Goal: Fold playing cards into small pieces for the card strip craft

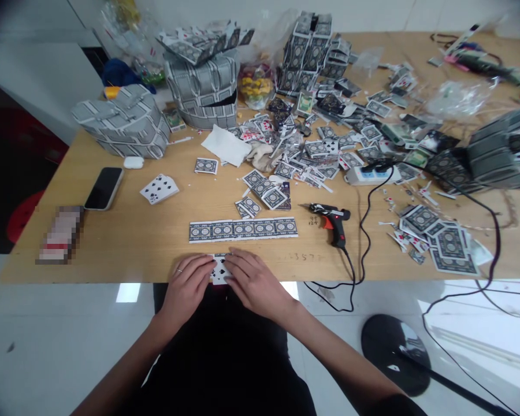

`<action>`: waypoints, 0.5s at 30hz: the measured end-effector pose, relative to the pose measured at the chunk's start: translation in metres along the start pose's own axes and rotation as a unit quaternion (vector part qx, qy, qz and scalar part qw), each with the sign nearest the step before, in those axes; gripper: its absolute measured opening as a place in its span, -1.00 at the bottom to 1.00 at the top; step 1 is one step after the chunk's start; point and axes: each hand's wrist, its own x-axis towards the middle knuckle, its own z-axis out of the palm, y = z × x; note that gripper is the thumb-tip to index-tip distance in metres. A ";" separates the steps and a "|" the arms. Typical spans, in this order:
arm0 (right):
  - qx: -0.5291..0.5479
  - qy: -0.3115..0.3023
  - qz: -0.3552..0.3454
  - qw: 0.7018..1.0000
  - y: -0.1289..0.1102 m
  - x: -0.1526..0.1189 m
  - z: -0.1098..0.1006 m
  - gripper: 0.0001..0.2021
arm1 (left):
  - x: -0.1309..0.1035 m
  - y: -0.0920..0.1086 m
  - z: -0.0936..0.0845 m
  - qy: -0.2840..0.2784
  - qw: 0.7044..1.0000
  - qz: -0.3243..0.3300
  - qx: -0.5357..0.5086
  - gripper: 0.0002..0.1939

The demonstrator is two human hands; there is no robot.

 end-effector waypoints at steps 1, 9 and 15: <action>0.005 0.001 -0.001 1.000 0.001 0.000 0.000 -0.54 | 0.000 0.000 0.000 0.000 1.000 -0.001 -0.002 -0.67; 0.022 -0.028 -0.016 0.999 0.006 -0.004 -0.002 -0.47 | 0.001 0.004 0.003 0.014 1.000 -0.012 0.007 -0.69; 0.013 -0.013 -0.008 1.000 0.004 -0.002 -0.001 -0.59 | 0.002 0.003 0.004 0.010 1.000 -0.020 0.012 -0.69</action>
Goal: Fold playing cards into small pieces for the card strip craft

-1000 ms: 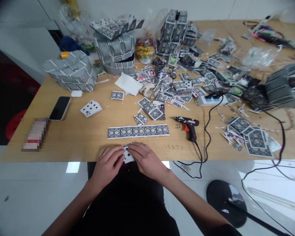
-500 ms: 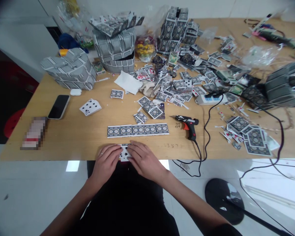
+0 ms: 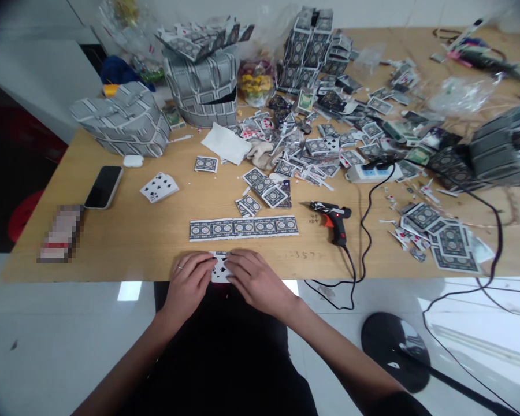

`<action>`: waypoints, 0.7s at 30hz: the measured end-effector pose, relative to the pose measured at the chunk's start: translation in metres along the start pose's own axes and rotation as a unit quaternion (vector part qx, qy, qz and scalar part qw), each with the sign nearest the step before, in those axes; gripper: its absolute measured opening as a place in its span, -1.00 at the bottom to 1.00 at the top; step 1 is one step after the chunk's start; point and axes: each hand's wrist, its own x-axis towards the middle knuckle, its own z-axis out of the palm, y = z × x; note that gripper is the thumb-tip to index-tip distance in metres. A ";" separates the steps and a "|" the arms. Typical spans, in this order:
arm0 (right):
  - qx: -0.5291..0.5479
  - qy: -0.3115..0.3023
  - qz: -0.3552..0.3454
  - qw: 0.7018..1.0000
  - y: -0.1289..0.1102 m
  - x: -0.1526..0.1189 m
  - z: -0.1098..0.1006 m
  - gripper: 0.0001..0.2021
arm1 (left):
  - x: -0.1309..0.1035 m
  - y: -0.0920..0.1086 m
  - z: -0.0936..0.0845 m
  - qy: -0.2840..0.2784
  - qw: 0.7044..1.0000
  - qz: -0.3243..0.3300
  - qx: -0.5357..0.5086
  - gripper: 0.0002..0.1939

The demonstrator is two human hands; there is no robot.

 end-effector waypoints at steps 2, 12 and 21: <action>-0.003 0.002 -0.002 1.000 0.001 0.001 0.001 -0.61 | 0.001 0.000 0.000 0.005 1.000 0.000 -0.004 -0.70; 0.000 0.009 -0.006 1.000 0.002 0.002 0.001 -0.70 | -0.002 0.000 -0.002 0.022 0.999 0.010 -0.039 -0.72; -0.006 0.007 -0.011 1.000 0.004 0.001 0.002 -0.70 | -0.008 0.012 -0.011 -0.006 0.997 0.061 -0.054 -0.68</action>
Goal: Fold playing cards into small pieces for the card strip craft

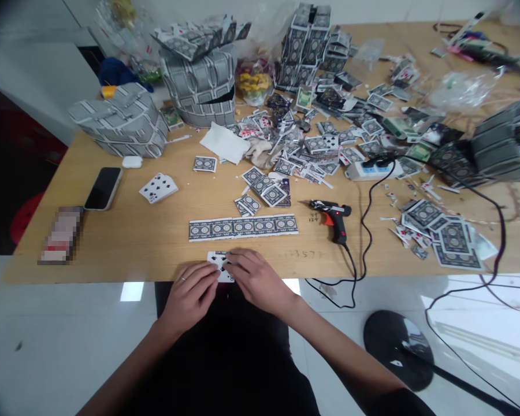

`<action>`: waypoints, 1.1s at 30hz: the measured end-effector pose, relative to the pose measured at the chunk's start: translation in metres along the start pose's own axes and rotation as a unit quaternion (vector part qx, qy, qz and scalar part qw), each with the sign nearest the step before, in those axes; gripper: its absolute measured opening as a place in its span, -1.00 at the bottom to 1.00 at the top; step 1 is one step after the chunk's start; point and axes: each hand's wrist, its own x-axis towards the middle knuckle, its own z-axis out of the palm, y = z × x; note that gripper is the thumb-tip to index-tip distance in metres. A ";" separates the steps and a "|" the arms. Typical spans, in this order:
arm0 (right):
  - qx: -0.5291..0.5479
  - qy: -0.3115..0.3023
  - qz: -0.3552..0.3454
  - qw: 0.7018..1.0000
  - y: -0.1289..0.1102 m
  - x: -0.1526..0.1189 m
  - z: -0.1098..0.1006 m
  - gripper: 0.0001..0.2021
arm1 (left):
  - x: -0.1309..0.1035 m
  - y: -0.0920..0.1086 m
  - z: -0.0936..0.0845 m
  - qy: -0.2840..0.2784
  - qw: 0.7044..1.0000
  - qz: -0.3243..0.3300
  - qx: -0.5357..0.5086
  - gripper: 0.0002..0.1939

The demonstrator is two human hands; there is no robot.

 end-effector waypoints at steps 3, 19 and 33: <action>-0.002 -0.002 -0.005 1.000 0.001 -0.001 0.001 -0.71 | -0.002 -0.001 0.001 -0.003 1.000 0.009 0.008 -0.68; 0.017 0.003 0.004 1.000 0.002 0.000 0.002 -0.76 | 0.004 -0.010 0.001 -0.001 0.999 0.049 -0.008 -0.84; 0.012 0.003 0.010 1.000 0.000 0.002 0.000 -0.79 | 0.003 -0.007 0.005 -0.008 0.999 0.051 0.002 -0.85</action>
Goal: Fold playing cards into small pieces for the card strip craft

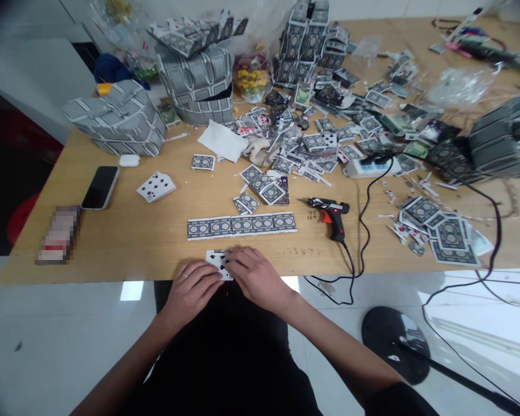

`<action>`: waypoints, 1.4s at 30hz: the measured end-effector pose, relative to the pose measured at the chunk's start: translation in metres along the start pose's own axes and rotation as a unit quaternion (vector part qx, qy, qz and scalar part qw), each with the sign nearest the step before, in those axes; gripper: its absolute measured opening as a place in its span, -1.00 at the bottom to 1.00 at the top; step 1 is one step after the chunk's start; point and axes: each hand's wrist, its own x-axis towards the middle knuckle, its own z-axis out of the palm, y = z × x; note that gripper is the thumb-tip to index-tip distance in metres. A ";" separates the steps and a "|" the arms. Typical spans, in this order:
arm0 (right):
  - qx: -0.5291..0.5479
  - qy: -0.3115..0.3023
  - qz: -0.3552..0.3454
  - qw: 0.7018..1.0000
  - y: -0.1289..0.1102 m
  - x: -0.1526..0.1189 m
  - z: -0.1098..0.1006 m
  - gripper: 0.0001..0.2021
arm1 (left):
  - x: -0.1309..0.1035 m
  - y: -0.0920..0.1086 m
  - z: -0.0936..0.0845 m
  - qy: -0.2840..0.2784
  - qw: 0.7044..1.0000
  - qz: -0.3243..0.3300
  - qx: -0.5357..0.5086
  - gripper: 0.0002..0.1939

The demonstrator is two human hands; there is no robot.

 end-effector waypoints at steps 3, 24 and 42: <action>0.001 -0.004 0.005 1.000 -0.002 0.001 -0.001 -0.79 | 0.000 -0.001 0.001 0.008 1.000 -0.002 -0.003 -0.86; 0.018 0.000 0.036 0.999 -0.012 0.002 -0.005 -0.74 | 0.005 0.001 -0.002 0.014 1.000 -0.016 -0.006 -0.90; -0.027 0.003 0.025 0.999 -0.014 -0.004 0.006 -0.84 | 0.017 -0.001 -0.009 -0.054 0.997 -0.046 -0.010 -0.86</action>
